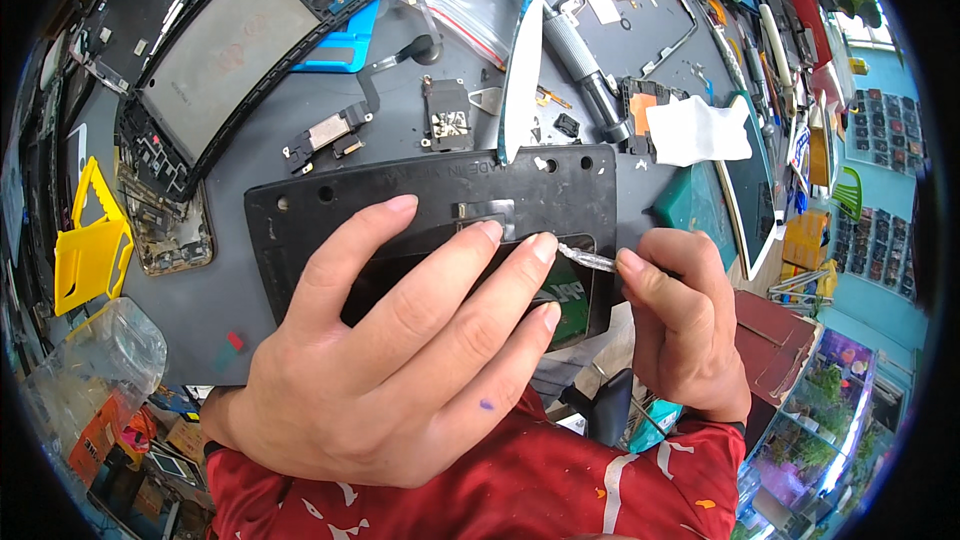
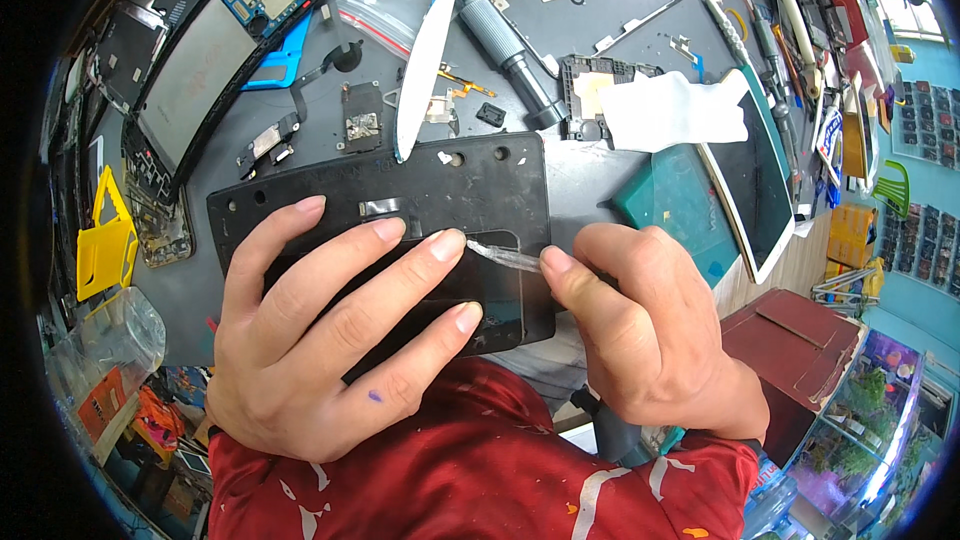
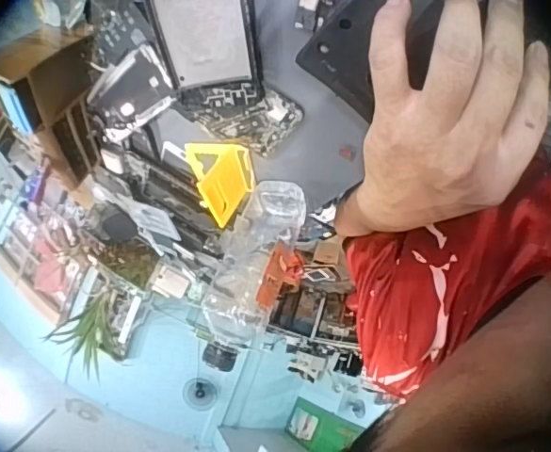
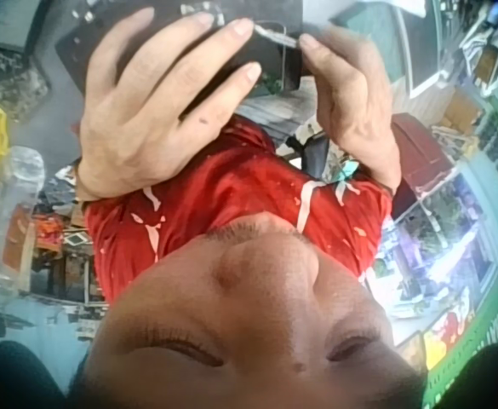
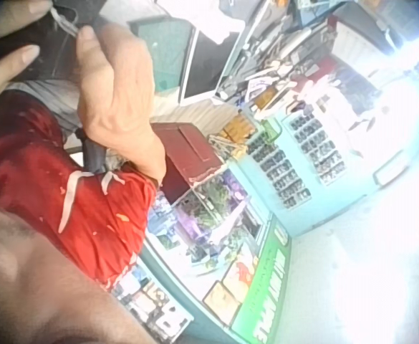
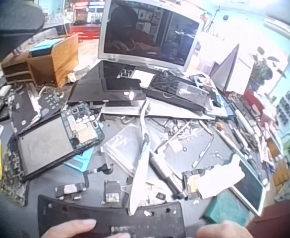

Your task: The person opens a small plastic bag and removes a thin metal tool. They then use the tool to scrape or clean a small area on a black electronic component placed on a workbench. The person continues scraping the same spot repeatedly.

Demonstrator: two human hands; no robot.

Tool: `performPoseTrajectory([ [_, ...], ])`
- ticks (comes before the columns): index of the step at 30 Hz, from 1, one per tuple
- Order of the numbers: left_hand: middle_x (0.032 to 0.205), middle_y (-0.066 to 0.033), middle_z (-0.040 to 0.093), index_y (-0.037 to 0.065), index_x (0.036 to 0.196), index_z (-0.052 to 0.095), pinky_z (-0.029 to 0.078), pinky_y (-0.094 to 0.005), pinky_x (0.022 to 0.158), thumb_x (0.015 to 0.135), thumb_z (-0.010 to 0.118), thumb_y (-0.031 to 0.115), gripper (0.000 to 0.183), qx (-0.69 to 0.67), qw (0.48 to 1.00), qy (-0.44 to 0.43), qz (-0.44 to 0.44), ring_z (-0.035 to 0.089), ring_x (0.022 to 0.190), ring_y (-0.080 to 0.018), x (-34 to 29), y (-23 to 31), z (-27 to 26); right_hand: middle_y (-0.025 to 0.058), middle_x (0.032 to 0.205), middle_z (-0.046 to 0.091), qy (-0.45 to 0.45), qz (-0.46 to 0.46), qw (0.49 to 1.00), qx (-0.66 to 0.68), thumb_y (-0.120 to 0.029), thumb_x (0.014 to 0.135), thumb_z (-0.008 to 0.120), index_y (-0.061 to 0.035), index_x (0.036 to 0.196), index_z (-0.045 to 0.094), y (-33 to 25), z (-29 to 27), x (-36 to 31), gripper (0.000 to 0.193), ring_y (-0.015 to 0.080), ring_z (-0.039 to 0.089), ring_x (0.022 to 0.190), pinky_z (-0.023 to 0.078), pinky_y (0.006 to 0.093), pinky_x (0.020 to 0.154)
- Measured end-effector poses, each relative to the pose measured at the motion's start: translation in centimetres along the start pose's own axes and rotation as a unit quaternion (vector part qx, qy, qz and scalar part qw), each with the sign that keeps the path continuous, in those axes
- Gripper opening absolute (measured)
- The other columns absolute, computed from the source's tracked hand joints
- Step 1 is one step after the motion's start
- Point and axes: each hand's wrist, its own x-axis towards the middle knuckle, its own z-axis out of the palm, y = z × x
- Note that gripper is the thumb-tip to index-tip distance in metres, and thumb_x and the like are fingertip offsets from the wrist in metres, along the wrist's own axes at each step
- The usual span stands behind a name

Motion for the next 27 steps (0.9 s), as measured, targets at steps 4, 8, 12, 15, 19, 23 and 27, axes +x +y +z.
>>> performPoseTrajectory([
  [4,0.141,-0.0052,0.084,0.026,0.117,0.087,0.056,-0.0574,0.116,0.091,0.085,0.022,0.027,-0.001,1.0,0.003,-0.001,0.076,0.128,-0.0271,-0.07,-0.05,-0.03,0.0195,0.114,0.072,0.008,-0.016,0.999,-0.029,0.014,0.08,0.082,0.0061,0.141,0.071,0.03,0.06,0.02,0.063,0.03,0.068,0.087,0.053,0.0407,0.07],
  [8,0.141,-0.0049,0.084,0.026,0.117,0.087,0.056,-0.0572,0.116,0.09,0.086,0.022,0.027,0.001,1.0,0.004,0.003,0.076,0.128,-0.027,-0.04,-0.08,0.05,0.0188,0.114,0.071,0.036,-0.01,0.998,-0.052,0.013,0.078,0.082,0.0081,0.143,0.073,-0.19,0.79,-0.02,0.065,0.029,0.067,0.087,0.052,0.0396,0.07],
  [12,0.141,-0.0049,0.084,0.026,0.117,0.087,0.056,-0.0571,0.116,0.09,0.085,0.022,0.027,0.004,1.0,0.005,0.004,0.076,0.128,-0.0271,-0.03,-0.13,0.11,0.0185,0.115,0.069,0.016,-0.009,0.997,-0.079,0.012,0.077,0.082,0.0093,0.14,0.076,-0.34,0.55,-0.15,0.063,0.0276,0.065,0.086,0.051,0.0384,0.07],
  [15,0.141,-0.0049,0.084,0.026,0.117,0.087,0.056,-0.057,0.116,0.09,0.085,0.022,0.027,0.001,1.0,0.003,0.002,0.075,0.128,-0.0271,-0.04,-0.07,0.06,0.0179,0.116,0.068,0.011,-0.017,0.996,-0.085,0.01,0.077,0.083,0.0097,0.138,0.078,-0.31,0.48,-0.63,0.061,0.0266,0.064,0.086,0.05,0.0377,0.069],
  [19,0.142,-0.0052,0.083,0.026,0.118,0.087,0.056,-0.0567,0.116,0.09,0.085,0.022,0.028,0.001,1.0,-0.002,-0.001,0.075,0.129,-0.0271,-0.01,-0.04,-0.1,0.0172,0.118,0.067,0.0,-0.039,0.994,-0.099,0.006,0.075,0.085,0.0091,0.139,0.078,-0.26,0.19,-0.64,0.064,0.0257,0.064,0.087,0.05,0.037,0.069],
  [23,0.142,-0.0053,0.083,0.026,0.119,0.086,0.056,-0.0564,0.116,0.09,0.085,0.022,0.029,0.002,1.0,-0.002,0.002,0.075,0.129,-0.027,-0.04,-0.08,-0.09,0.0174,0.118,0.067,-0.004,-0.059,0.993,-0.105,0.003,0.074,0.086,0.0075,0.138,0.08,-0.23,-0.02,-0.46,0.064,0.026,0.065,0.089,0.051,0.0367,0.071],
  [27,0.143,-0.0052,0.083,0.027,0.118,0.086,0.056,-0.0563,0.116,0.09,0.085,0.022,0.029,0.003,1.0,0.001,0.003,0.074,0.129,-0.0268,-0.03,-0.13,0.0,0.017,0.117,0.066,0.005,-0.06,0.994,-0.095,0.002,0.075,0.085,0.0037,0.136,0.082,-0.19,0.07,-0.49,0.061,0.0255,0.066,0.09,0.051,0.0356,0.069],
])
